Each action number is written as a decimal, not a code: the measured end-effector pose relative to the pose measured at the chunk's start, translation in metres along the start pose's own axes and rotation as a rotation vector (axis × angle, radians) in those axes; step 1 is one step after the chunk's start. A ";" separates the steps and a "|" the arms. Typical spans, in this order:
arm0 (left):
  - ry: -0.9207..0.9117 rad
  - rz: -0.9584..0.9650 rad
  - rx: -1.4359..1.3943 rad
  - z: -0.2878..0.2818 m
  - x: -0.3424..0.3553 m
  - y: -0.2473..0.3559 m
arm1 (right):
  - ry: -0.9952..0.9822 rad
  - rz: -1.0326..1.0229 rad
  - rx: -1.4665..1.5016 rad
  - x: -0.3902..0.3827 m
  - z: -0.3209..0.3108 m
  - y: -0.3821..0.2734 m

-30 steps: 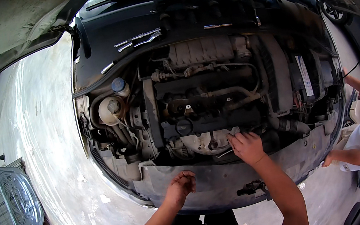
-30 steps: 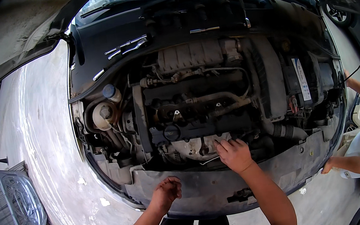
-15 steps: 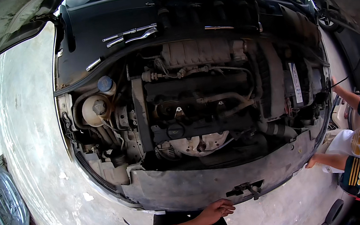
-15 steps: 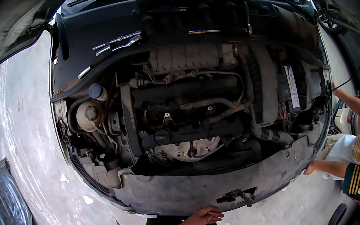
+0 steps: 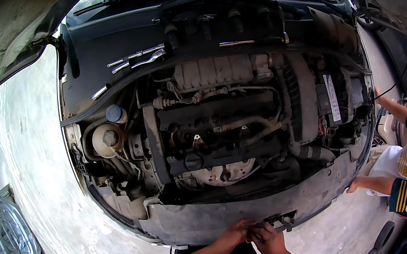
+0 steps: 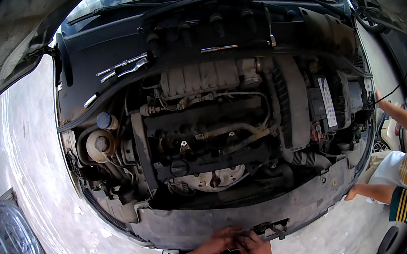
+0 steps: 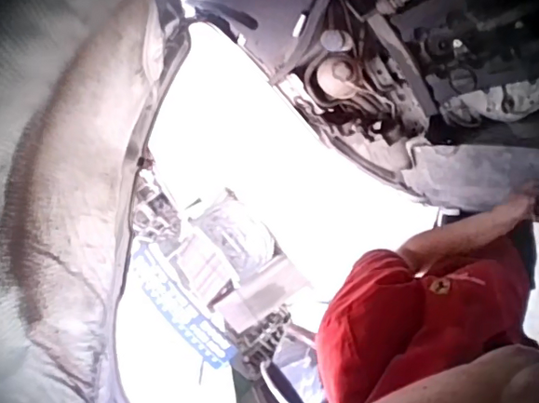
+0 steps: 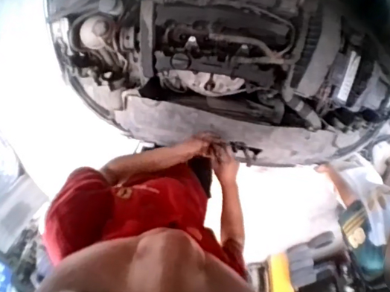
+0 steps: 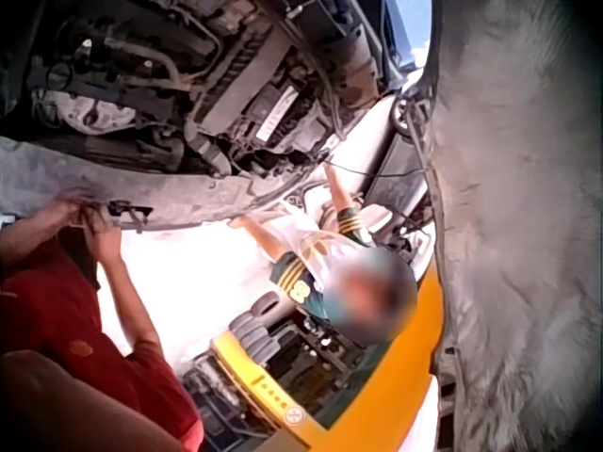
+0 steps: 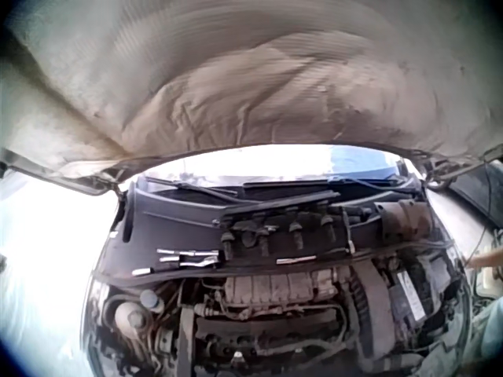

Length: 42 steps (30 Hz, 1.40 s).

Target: The person disconnects electrical connectors and uses a socket wrench to remove and replace components from a car engine.

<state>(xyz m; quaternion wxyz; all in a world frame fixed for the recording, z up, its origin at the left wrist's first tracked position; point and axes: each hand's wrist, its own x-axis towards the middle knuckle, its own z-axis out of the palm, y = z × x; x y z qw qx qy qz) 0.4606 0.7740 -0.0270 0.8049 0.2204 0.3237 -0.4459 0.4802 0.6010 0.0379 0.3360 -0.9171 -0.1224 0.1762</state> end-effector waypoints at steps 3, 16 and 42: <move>0.045 0.086 0.058 -0.006 0.012 -0.003 | -0.108 0.019 0.071 0.015 -0.009 0.002; 0.414 1.275 1.831 -0.024 0.028 0.279 | 0.201 0.243 0.379 0.038 -0.022 0.011; 0.324 0.191 2.566 -0.049 0.180 0.317 | 0.238 0.318 0.384 -0.015 0.001 0.023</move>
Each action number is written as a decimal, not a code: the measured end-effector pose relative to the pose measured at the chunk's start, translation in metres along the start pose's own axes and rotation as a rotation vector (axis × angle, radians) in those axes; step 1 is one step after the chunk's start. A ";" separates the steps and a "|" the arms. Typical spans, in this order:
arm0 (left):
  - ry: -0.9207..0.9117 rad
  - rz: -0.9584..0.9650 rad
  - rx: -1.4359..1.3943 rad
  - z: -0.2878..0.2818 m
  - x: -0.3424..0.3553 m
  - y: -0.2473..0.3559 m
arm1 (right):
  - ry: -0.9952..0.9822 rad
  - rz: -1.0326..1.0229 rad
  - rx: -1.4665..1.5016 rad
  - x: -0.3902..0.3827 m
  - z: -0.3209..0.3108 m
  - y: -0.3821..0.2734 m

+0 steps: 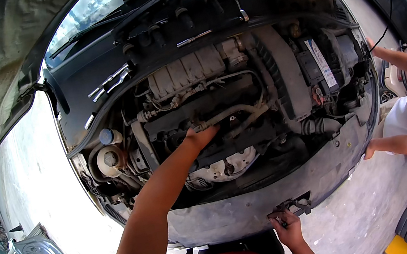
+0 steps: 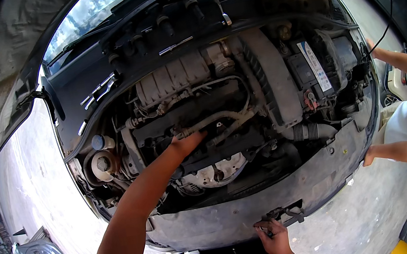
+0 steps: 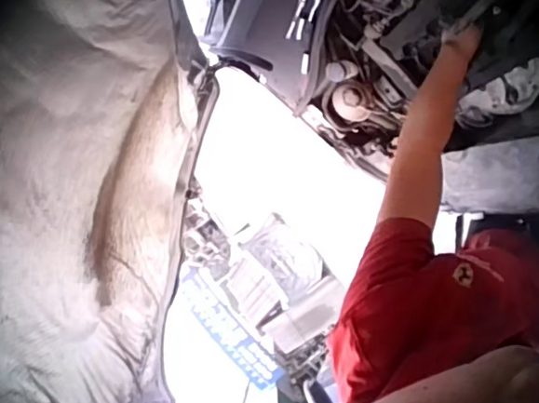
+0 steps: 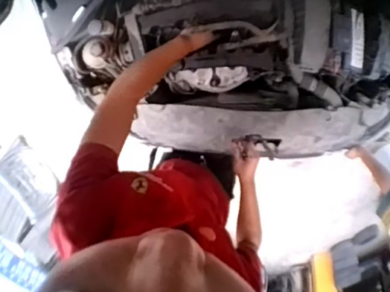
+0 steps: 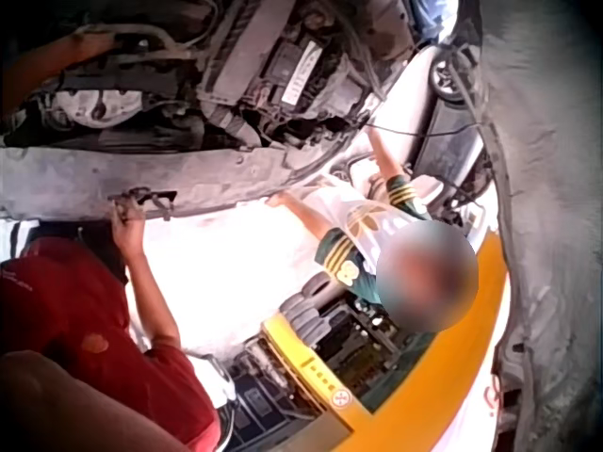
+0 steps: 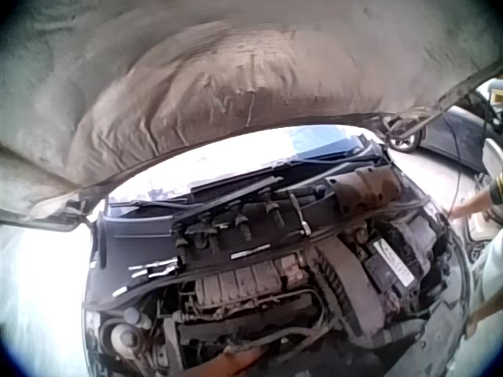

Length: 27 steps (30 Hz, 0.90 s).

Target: The person disconnects electrical connectors and uses a socket wrench to remove and replace components from a car engine.

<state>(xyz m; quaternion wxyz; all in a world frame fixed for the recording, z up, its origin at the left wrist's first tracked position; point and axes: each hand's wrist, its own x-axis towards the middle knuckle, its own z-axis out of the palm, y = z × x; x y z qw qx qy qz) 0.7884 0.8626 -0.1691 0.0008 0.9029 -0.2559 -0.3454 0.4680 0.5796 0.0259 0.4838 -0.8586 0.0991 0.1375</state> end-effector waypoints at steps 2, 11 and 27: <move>0.076 -0.017 0.117 0.015 0.003 -0.012 | -0.006 -0.010 0.015 0.000 0.002 -0.004; 0.618 -0.118 -0.584 -0.023 -0.168 0.009 | -0.003 0.294 0.114 -0.035 -0.006 0.007; -0.180 0.775 -0.843 0.087 -0.285 0.341 | 0.391 0.244 0.108 -0.031 -0.061 0.009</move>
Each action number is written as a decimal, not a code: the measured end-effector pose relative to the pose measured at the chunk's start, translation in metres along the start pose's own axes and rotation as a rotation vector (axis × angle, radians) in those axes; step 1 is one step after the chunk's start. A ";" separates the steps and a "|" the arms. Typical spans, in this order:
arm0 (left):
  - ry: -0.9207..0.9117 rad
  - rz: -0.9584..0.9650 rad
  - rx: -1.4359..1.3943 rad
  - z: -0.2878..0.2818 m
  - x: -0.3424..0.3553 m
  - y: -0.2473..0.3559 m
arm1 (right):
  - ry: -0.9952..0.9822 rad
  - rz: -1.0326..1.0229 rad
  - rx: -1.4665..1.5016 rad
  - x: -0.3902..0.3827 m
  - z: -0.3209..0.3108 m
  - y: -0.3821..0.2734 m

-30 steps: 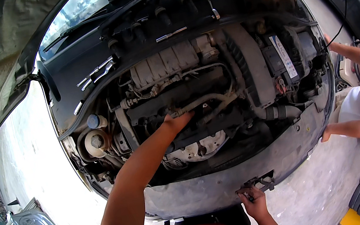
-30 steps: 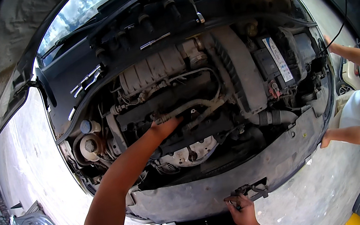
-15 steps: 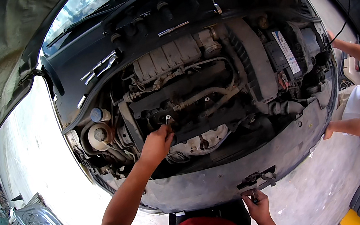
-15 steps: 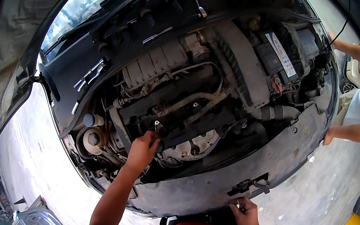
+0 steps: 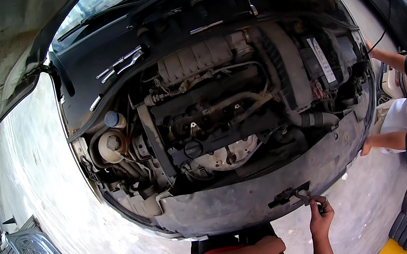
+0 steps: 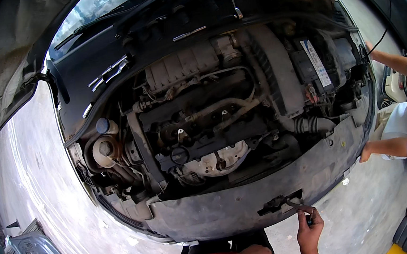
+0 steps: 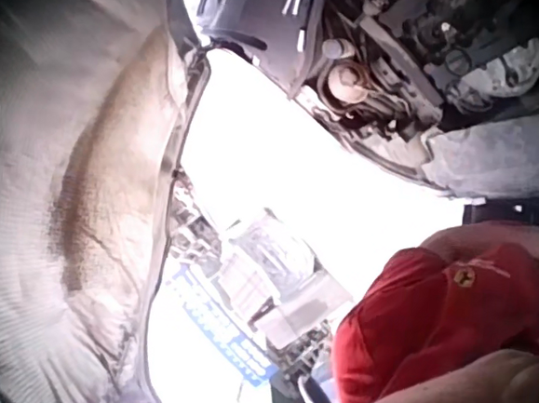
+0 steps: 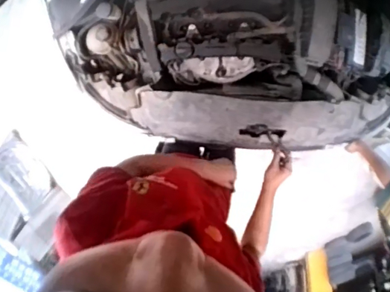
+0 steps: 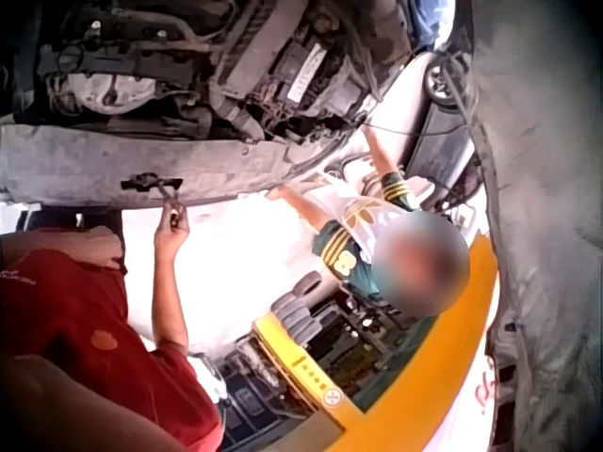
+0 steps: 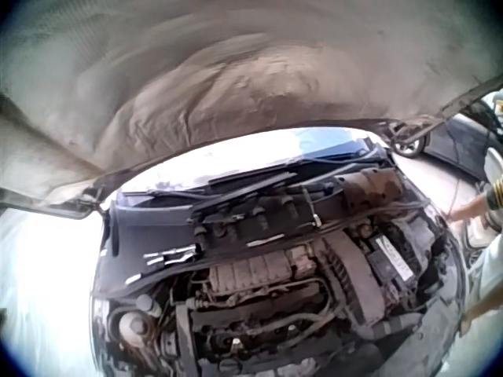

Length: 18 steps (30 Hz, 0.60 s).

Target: The person disconnects electrical connectors and uses a socket wrench to remove and replace components from a car engine.

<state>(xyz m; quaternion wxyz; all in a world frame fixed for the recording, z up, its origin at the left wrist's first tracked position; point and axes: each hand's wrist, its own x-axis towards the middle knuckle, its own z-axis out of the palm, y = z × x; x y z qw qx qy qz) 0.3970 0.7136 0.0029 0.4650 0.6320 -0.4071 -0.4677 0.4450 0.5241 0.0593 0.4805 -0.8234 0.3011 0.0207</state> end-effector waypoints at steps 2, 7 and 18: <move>0.124 -0.201 -0.116 -0.059 -0.022 0.001 | 0.015 -0.065 -0.001 0.002 0.001 0.006; 0.461 -0.250 -0.067 -0.207 -0.105 -0.009 | -0.094 0.002 0.046 0.005 0.030 0.026; 1.070 -0.559 -0.191 -0.405 -0.132 -0.028 | -0.200 -0.021 -0.135 0.057 0.087 0.005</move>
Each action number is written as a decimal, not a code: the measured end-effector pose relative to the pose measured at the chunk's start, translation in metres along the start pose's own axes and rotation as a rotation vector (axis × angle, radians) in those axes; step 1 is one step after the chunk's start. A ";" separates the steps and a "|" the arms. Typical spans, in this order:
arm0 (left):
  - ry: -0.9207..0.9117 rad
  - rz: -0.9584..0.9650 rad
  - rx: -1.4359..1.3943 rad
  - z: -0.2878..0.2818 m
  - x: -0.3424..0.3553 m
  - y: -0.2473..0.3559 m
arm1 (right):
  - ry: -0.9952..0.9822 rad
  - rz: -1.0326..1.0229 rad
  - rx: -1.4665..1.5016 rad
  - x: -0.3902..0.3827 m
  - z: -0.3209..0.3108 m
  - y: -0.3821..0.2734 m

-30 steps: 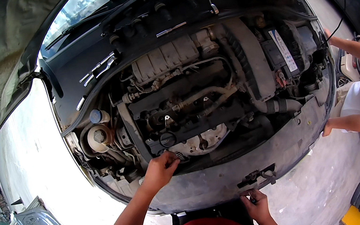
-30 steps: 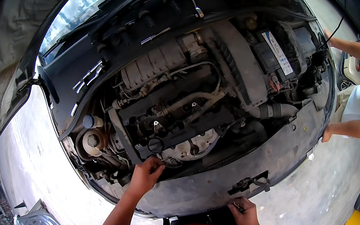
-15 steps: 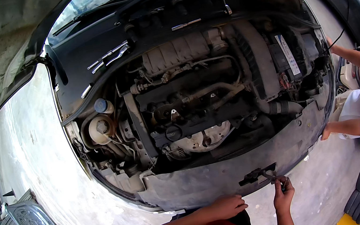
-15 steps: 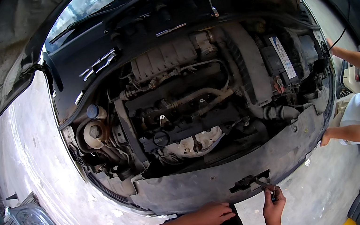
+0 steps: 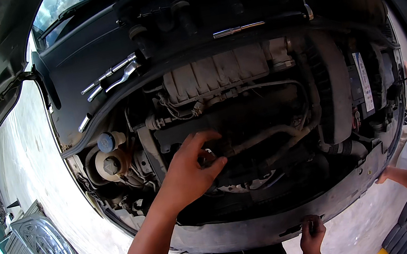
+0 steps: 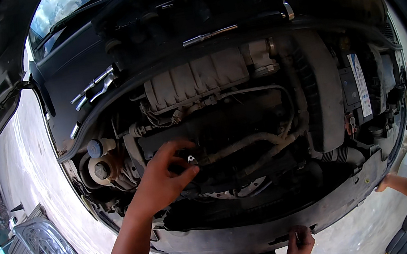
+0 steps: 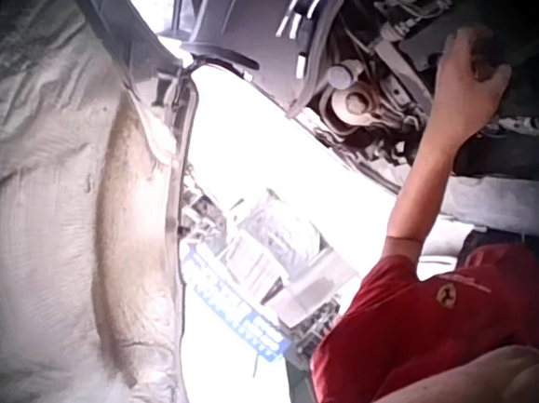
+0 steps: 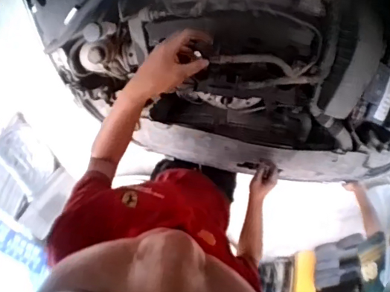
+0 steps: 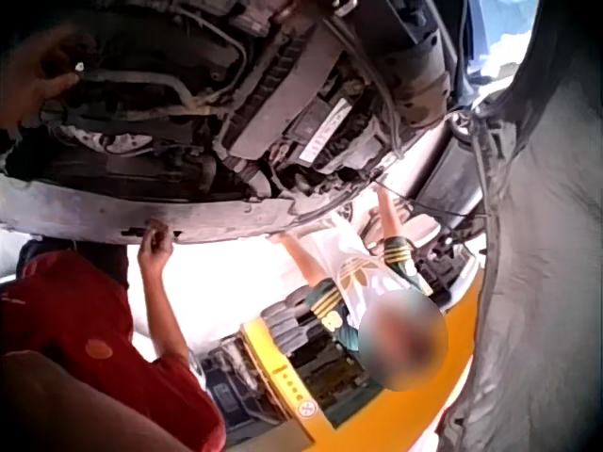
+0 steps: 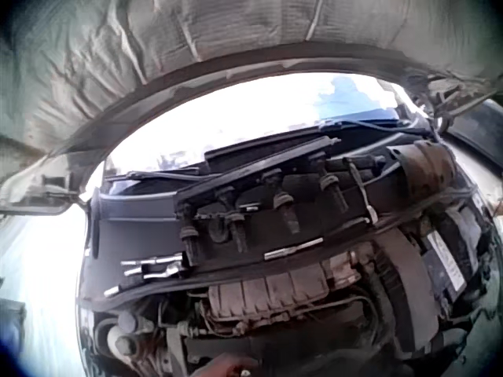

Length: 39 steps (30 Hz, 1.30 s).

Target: The person disconnects electrical connectors and uses a socket wrench to remove and replace components from a car engine.

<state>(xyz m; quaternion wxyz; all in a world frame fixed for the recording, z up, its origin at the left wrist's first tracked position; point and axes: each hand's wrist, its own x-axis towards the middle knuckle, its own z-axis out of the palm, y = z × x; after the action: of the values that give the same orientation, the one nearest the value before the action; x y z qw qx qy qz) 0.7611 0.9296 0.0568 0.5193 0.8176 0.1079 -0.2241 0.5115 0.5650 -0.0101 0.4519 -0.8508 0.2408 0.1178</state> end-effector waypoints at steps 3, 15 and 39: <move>-0.139 -0.137 -0.036 0.000 0.021 -0.006 | -0.079 -0.100 -0.085 0.009 0.006 -0.025; -0.386 -0.164 -0.248 -0.011 0.061 -0.037 | -0.252 -0.406 -0.308 0.069 0.045 -0.104; -0.459 -0.101 -0.136 -0.020 0.067 -0.029 | -0.348 -0.309 -0.265 0.069 0.050 -0.063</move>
<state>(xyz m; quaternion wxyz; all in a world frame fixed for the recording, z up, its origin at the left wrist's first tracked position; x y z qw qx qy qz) 0.8127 0.9563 0.0092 0.5722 0.7020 0.0429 -0.4218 0.6037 0.6149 -0.0223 0.3840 -0.8961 0.0092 0.2223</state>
